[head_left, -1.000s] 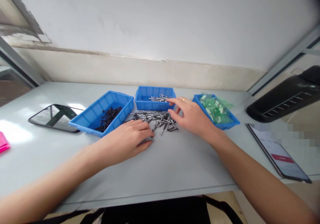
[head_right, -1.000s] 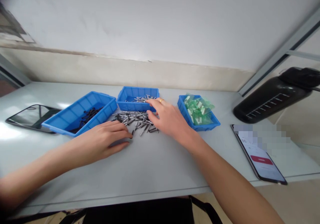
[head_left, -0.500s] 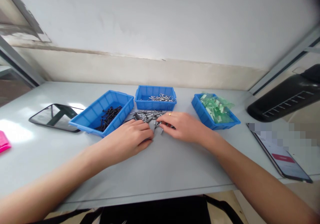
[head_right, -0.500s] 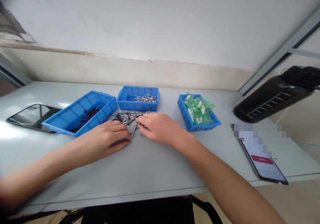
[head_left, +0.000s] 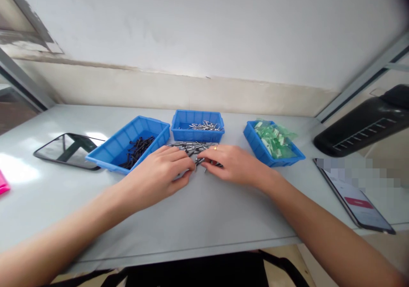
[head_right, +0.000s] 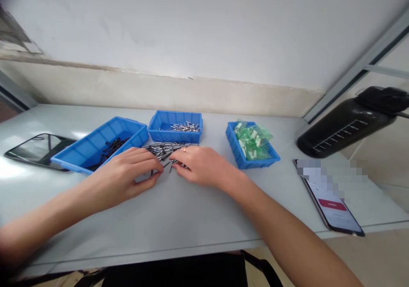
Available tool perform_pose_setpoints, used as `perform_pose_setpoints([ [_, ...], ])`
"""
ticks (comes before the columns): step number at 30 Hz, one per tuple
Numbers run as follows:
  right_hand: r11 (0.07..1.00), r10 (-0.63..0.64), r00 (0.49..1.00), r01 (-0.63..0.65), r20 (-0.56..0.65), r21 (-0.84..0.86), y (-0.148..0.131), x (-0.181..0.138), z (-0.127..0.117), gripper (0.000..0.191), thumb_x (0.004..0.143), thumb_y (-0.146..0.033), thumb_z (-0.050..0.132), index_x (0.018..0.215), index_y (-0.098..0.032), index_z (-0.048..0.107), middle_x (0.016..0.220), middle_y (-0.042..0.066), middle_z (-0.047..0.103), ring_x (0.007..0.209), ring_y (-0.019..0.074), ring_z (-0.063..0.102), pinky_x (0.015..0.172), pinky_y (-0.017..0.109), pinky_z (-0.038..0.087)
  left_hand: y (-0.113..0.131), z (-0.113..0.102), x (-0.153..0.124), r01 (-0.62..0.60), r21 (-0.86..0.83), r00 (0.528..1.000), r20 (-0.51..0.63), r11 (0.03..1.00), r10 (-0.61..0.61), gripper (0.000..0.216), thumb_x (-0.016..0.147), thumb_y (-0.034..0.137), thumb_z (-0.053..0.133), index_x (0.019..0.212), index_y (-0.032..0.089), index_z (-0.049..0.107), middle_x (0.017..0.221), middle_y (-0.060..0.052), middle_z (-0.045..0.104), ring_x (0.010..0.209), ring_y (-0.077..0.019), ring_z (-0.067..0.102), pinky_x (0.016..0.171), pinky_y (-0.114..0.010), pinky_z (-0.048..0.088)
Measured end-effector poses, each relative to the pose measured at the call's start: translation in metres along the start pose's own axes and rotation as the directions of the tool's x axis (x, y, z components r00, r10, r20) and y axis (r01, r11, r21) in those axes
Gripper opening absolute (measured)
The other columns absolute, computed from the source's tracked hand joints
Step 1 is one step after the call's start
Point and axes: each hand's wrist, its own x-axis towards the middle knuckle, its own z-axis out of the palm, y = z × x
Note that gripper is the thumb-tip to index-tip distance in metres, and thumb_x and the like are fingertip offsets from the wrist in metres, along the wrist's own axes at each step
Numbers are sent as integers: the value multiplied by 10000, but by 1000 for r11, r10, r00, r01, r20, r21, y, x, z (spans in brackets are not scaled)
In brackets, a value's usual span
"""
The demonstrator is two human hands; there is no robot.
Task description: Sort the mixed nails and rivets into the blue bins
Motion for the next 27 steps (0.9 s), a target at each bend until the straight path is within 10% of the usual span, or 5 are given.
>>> perform_pose_setpoints([
  [14, 995, -97, 982, 94, -164, -21, -4, -2, -4, 171, 918, -201, 481, 863, -172, 641, 804, 22, 692, 727, 142, 609, 650, 247, 405, 2, -7, -1, 124, -27, 972, -200, 992, -127, 145, 915, 253, 523, 1013, 183, 605, 947, -31, 658, 889, -180, 609, 789, -289, 453],
  [27, 981, -190, 917, 168, -350, -91, -8, -3, -2, 160, 862, -159, 503, 764, -165, 629, 659, -7, 643, 601, 113, 559, 606, 236, 412, 3, -5, 0, 60, -64, 987, -147, 996, -69, 149, 928, 260, 520, 964, 185, 645, 903, -16, 649, 874, -170, 595, 793, -295, 456],
])
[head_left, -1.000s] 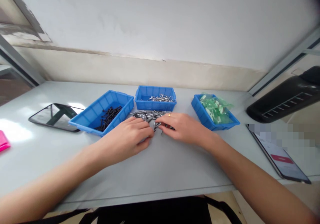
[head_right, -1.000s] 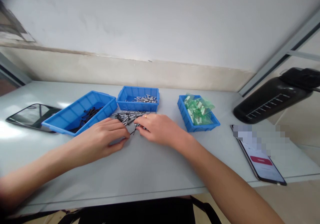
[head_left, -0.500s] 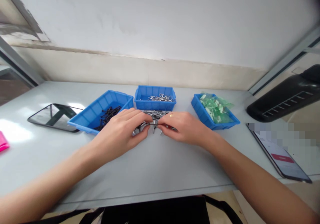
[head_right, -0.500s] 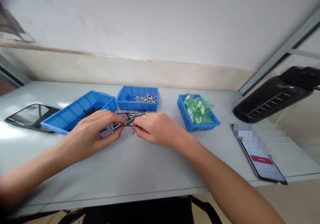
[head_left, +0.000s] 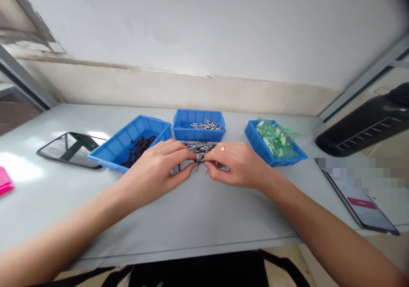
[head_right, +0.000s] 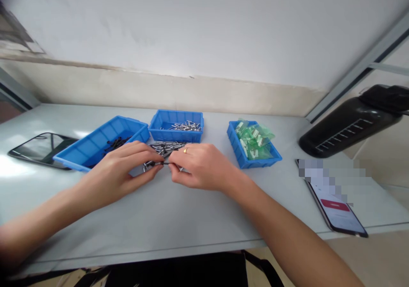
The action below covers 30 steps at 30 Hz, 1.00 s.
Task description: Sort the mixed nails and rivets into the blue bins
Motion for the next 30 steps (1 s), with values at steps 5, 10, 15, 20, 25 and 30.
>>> perform_pose_setpoints([
  [5, 997, -71, 997, 70, -35, -18, -2, 1, 0, 170, 902, -196, 492, 809, -165, 630, 632, -13, 619, 583, 108, 545, 598, 240, 411, 4, -1, 1, 1, -94, 997, 71, 996, 6, 150, 922, 259, 519, 934, 195, 653, 845, -2, 629, 820, -151, 591, 752, -270, 452],
  [10, 992, -123, 992, 124, -36, 36, -3, -1, -2, 77, 876, -163, 546, 900, -161, 619, 738, -7, 673, 627, 104, 573, 610, 241, 417, 5, 0, 0, 70, -159, 991, 127, 985, -50, 149, 918, 269, 517, 884, 193, 640, 835, 1, 612, 810, -140, 590, 729, -246, 449],
  [15, 987, -149, 988, 150, -34, 57, -2, -2, 0, 66, 878, -168, 570, 920, -146, 615, 748, -8, 672, 633, 100, 572, 613, 245, 416, 5, -2, 0, 96, -188, 986, 155, 978, -67, 153, 917, 277, 511, 878, 190, 631, 837, -2, 604, 802, -138, 585, 716, -247, 451],
  [20, 988, -148, 987, 150, -59, 36, -4, -3, 0, 67, 894, -188, 554, 906, -168, 616, 718, -19, 669, 605, 93, 568, 587, 239, 404, 5, -1, 0, 99, -198, 984, 167, 975, -66, 162, 922, 268, 499, 858, 191, 626, 842, 0, 598, 784, -130, 577, 701, -241, 450],
  [25, 991, -122, 990, 125, -75, 38, -3, -2, -3, 91, 918, -197, 533, 928, -172, 619, 747, -12, 689, 637, 95, 600, 615, 232, 426, 6, -2, 0, 111, -186, 992, 75, 976, -99, 103, 905, 239, 530, 912, 203, 626, 873, 11, 620, 837, -124, 589, 749, -227, 455],
  [30, 999, -38, 998, 38, -58, -10, 0, 0, -5, 138, 946, -233, 512, 975, -173, 633, 735, -8, 690, 650, 103, 617, 611, 224, 429, 10, -8, 0, 94, -68, 986, -135, 993, -102, 70, 882, 227, 564, 908, 185, 613, 854, 2, 619, 790, -126, 579, 726, -240, 447],
])
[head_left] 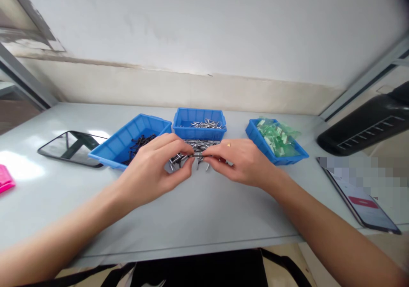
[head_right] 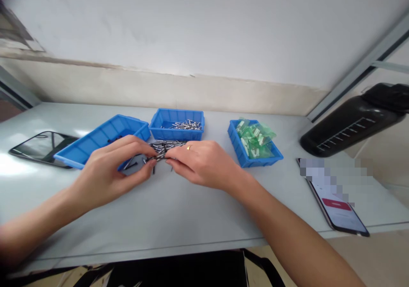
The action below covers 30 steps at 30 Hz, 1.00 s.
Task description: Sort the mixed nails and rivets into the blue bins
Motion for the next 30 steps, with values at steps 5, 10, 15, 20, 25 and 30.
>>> perform_pose_setpoints([
  [5, 999, 18, 999, -19, 30, 40, -1, -1, 6, 138, 942, -231, 505, 957, -177, 632, 732, -4, 696, 642, 111, 619, 607, 229, 426, 2, 0, 0, -93, 14, 994, -62, 996, 94, 46, 864, 201, 578, 892, 178, 606, 843, -19, 635, 778, -147, 587, 731, -272, 467],
  [10, 994, 60, 990, -70, 125, 82, -6, 0, 9, 129, 926, -202, 503, 942, -178, 629, 755, -7, 698, 665, 119, 627, 600, 230, 417, 2, 1, -1, -155, -29, 987, -55, 987, 153, 104, 845, 168, 599, 943, 193, 620, 845, -20, 645, 818, -157, 602, 753, -279, 484],
  [15, 992, 14, 993, -28, 113, 121, -7, 1, 11, 151, 931, -200, 481, 874, -167, 617, 733, -2, 681, 646, 118, 612, 599, 235, 400, 1, 2, -3, -191, -59, 982, -15, 980, 191, 136, 848, 158, 610, 978, 197, 622, 837, -18, 635, 812, -160, 594, 758, -291, 479],
  [20, 992, 0, 991, -18, 137, 127, -6, 0, 13, 140, 924, -185, 484, 864, -159, 608, 732, 0, 674, 631, 112, 602, 597, 235, 394, 0, 4, -4, -208, -61, 978, 17, 976, 209, 123, 852, 162, 617, 971, 190, 617, 843, -21, 627, 807, -162, 582, 752, -302, 474],
  [25, 997, 16, 991, -25, 130, 69, -3, -1, 9, 144, 931, -201, 487, 895, -172, 624, 743, 0, 688, 660, 122, 617, 618, 235, 407, 1, 2, -2, -211, -38, 977, -21, 977, 210, 141, 849, 139, 613, 983, 182, 604, 848, -20, 637, 819, -153, 585, 767, -287, 470],
  [30, 999, 34, 997, -33, 65, -17, 2, 1, -1, 133, 937, -217, 511, 945, -166, 633, 725, 2, 683, 646, 117, 609, 587, 232, 396, -2, 3, 0, -123, 52, 992, -14, 991, 124, 71, 870, 199, 583, 927, 180, 620, 870, -21, 665, 826, -167, 601, 771, -306, 454],
])
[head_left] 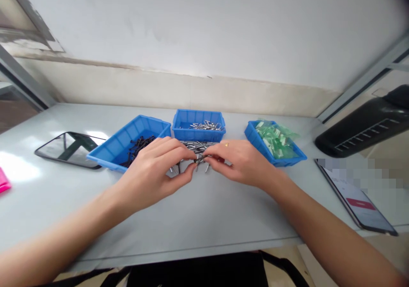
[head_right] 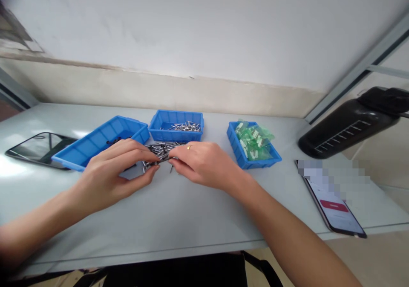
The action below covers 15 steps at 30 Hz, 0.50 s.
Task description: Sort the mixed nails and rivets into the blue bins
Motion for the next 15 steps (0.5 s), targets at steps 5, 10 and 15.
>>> perform_pose_setpoints([
  [5, 999, -29, 998, 31, -55, 29, -3, 1, -2, 113, 929, -213, 529, 951, -165, 629, 707, -12, 672, 614, 99, 591, 575, 222, 400, -2, 3, 0, 13, 4, 998, 54, 1000, -13, 90, 881, 206, 561, 937, 188, 630, 856, -5, 671, 825, -159, 600, 774, -295, 444],
  [10, 992, -43, 995, 53, -92, 112, -9, -1, 5, 113, 922, -207, 517, 952, -182, 623, 711, -17, 683, 628, 101, 604, 601, 222, 429, 0, 4, 0, 76, -108, 990, 129, 991, -62, 100, 889, 235, 540, 888, 188, 629, 815, 0, 642, 796, -142, 590, 749, -265, 460],
  [15, 982, -65, 993, 82, -103, 170, -12, -1, 10, 84, 896, -184, 543, 921, -186, 623, 746, -18, 700, 639, 91, 610, 613, 213, 436, 0, 2, -2, 138, -187, 965, 247, 973, -89, 110, 886, 247, 539, 836, 190, 618, 826, 1, 618, 795, -134, 577, 723, -242, 458],
])
